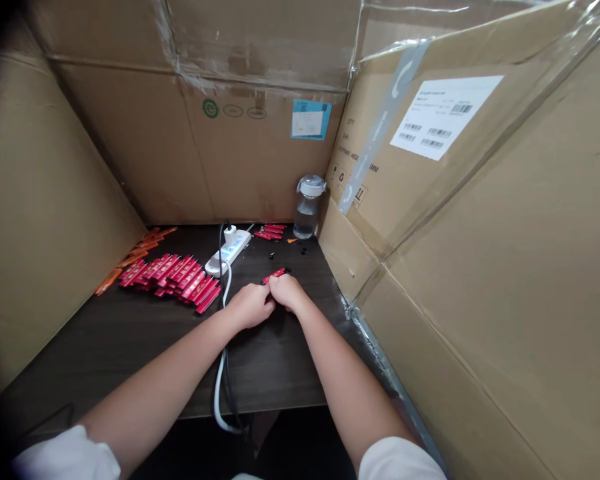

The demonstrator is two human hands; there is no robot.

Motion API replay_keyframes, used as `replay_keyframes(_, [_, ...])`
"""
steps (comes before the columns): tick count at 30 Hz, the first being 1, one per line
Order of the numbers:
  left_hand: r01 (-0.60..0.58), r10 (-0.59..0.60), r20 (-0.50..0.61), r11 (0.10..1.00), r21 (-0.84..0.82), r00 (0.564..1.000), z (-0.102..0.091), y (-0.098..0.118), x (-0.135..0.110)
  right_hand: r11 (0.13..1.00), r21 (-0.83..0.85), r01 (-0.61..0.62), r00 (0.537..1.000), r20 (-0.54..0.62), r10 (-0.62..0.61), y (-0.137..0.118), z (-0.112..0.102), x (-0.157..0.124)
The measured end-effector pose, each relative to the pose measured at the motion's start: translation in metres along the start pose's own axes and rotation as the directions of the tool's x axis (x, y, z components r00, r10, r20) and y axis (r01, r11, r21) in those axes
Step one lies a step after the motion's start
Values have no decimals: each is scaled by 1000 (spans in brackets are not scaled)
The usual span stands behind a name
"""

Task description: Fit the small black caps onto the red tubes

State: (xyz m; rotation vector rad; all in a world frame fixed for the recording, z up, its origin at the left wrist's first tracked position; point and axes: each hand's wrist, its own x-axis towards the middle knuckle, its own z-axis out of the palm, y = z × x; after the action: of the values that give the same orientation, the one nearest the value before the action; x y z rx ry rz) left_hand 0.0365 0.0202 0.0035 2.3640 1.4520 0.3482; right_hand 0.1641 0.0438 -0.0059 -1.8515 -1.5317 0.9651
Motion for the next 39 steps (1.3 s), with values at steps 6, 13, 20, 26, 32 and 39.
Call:
replay_keyframes(6, [4, -8, -33, 992, -123, 999, -2, -2, 0, 998, 24, -50, 999, 22, 50, -4, -1, -2])
replay_keyframes(13, [-17, 35, 13, 741, -672, 999, -1, -7, 1, 991, 133, 33, 999, 8, -35, 9, -7, -10])
replay_keyframes(20, [-36, 57, 1, 646, -763, 998, 2, -3, -1, 968, 241, 74, 997, 9, -79, 17, -7, -11])
replay_keyframes(26, [-200, 130, -166, 823, -532, 977, 4, -2, 0, 965, 261, 8, 1000, -26, -2, 15, -5, -7])
replay_keyframes(32, [-40, 41, -13, 784, -619, 999, 1, -8, 1, 992, 114, -63, 997, 53, 57, 10, -11, -5])
replay_keyframes(39, [207, -62, 203, 488, -848, 977, -1, -19, 5, 976, 206, -72, 997, 43, 65, 25, -17, -6])
